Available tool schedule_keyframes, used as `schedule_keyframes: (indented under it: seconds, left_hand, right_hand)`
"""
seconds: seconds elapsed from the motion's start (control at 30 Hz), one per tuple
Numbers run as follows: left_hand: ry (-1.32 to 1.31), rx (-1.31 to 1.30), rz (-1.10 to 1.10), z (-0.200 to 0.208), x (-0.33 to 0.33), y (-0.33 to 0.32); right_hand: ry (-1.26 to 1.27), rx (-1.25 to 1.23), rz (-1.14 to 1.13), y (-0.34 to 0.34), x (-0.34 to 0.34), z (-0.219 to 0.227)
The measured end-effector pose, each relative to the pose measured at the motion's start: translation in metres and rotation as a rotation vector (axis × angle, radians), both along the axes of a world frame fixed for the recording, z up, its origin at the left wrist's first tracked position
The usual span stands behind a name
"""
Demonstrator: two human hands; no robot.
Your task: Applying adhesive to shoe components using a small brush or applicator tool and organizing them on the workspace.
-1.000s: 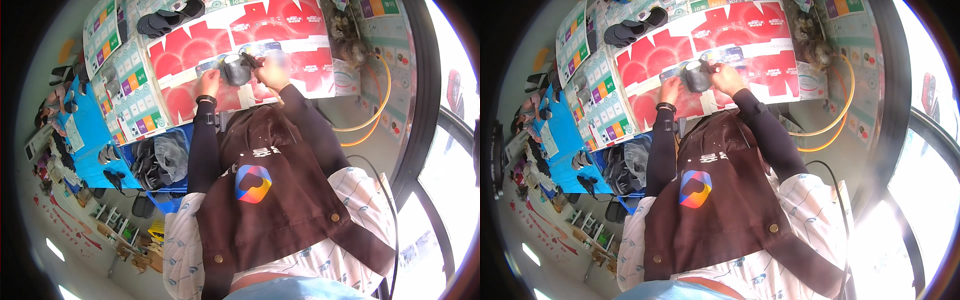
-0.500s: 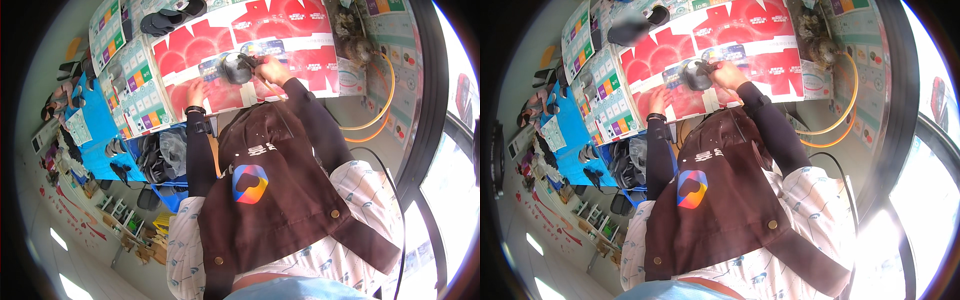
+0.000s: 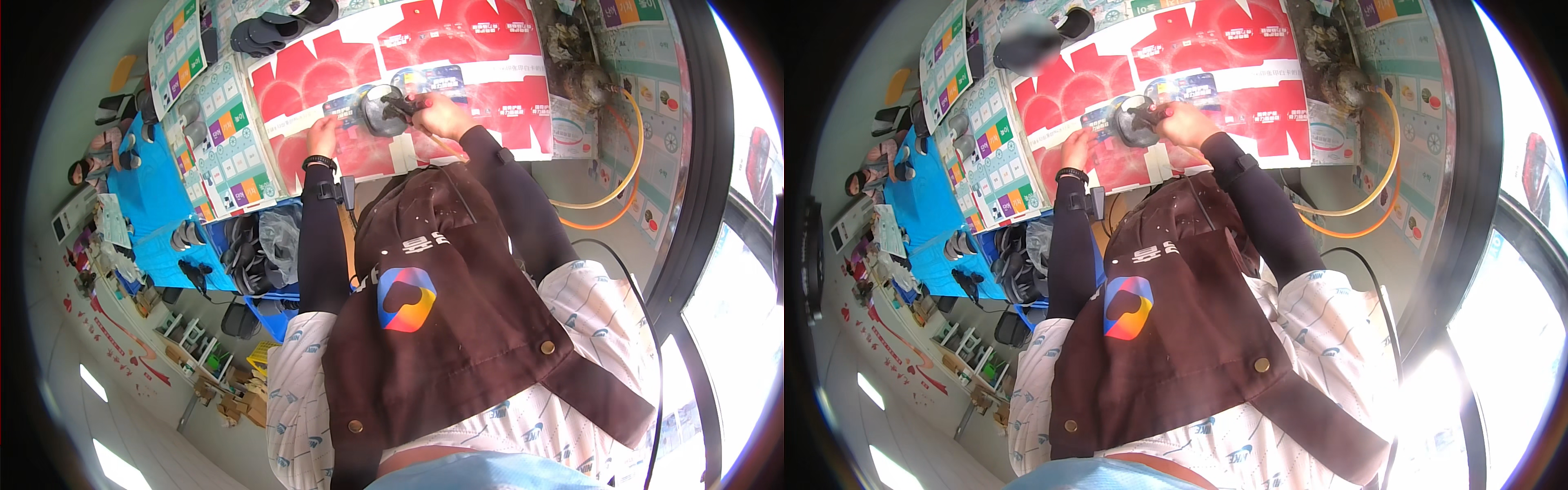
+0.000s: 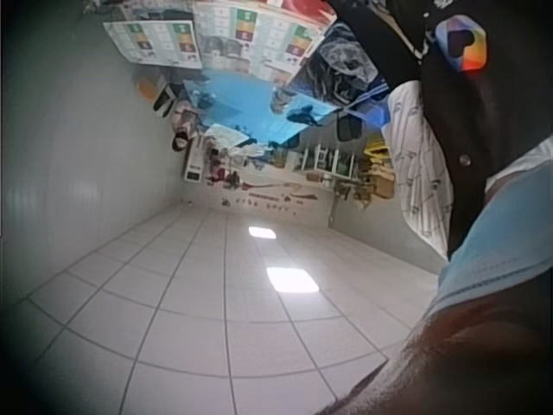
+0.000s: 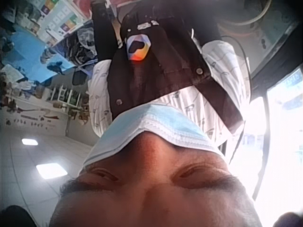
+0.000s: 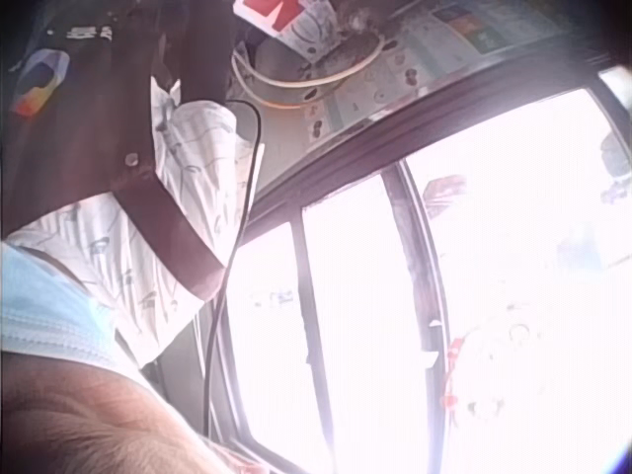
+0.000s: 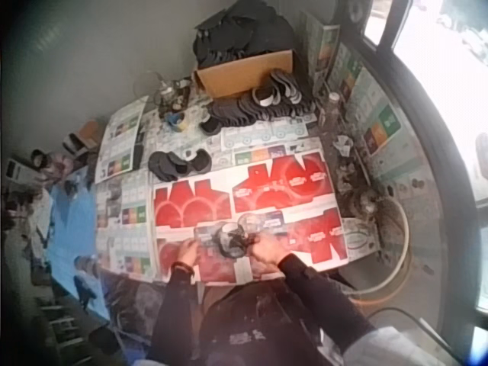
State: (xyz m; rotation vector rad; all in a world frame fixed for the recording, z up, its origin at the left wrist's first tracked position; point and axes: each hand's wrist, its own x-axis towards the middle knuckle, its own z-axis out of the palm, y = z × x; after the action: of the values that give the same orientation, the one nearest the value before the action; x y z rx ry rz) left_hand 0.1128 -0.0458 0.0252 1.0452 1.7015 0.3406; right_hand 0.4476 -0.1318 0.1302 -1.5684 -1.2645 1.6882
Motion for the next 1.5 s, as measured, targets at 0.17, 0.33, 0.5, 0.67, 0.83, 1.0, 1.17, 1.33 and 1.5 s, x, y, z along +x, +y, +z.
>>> schedule_keyframes:
  seconds: [0.17,0.33,0.5,0.67,0.83,1.0,1.17,1.33,1.5]
  left_hand:
    - [-0.069,-0.018,0.006,0.002,0.018,0.0]
    - [-0.064,-0.031,0.059,0.012,0.025,-0.006]
    - [-0.041,-0.05,-0.005,0.012,0.04,-0.007]
    - [-0.007,-0.079,-0.1,0.009,0.056,-0.006]
    - [0.019,-0.092,-0.191,0.01,0.076,-0.008]
    - [0.116,0.047,-0.429,0.019,0.039,0.0]
    - [0.072,0.303,-0.296,0.018,0.051,-0.029]
    - [-0.624,0.219,0.327,0.039,-0.093,-0.017]
    - [-0.74,0.36,0.761,0.039,-0.277,0.045]
  right_hand:
    - [-0.006,-0.14,0.05,-0.005,0.009,-0.008]
    - [0.031,-0.045,-0.116,-0.003,0.002,-0.011]
    - [0.021,-0.028,-0.013,-0.012,0.0,-0.03]
    - [-0.056,0.045,0.073,-0.019,0.009,-0.032]
    - [-0.065,-0.089,0.001,-0.023,0.033,-0.014]
    - [0.072,-0.056,-0.206,-0.03,0.022,0.01]
    - [0.233,-0.007,-0.361,-0.045,0.047,-0.006]
    - [0.104,-0.02,-0.426,-0.046,0.042,0.03]
    - [0.016,-0.04,-0.467,-0.03,0.017,0.042]
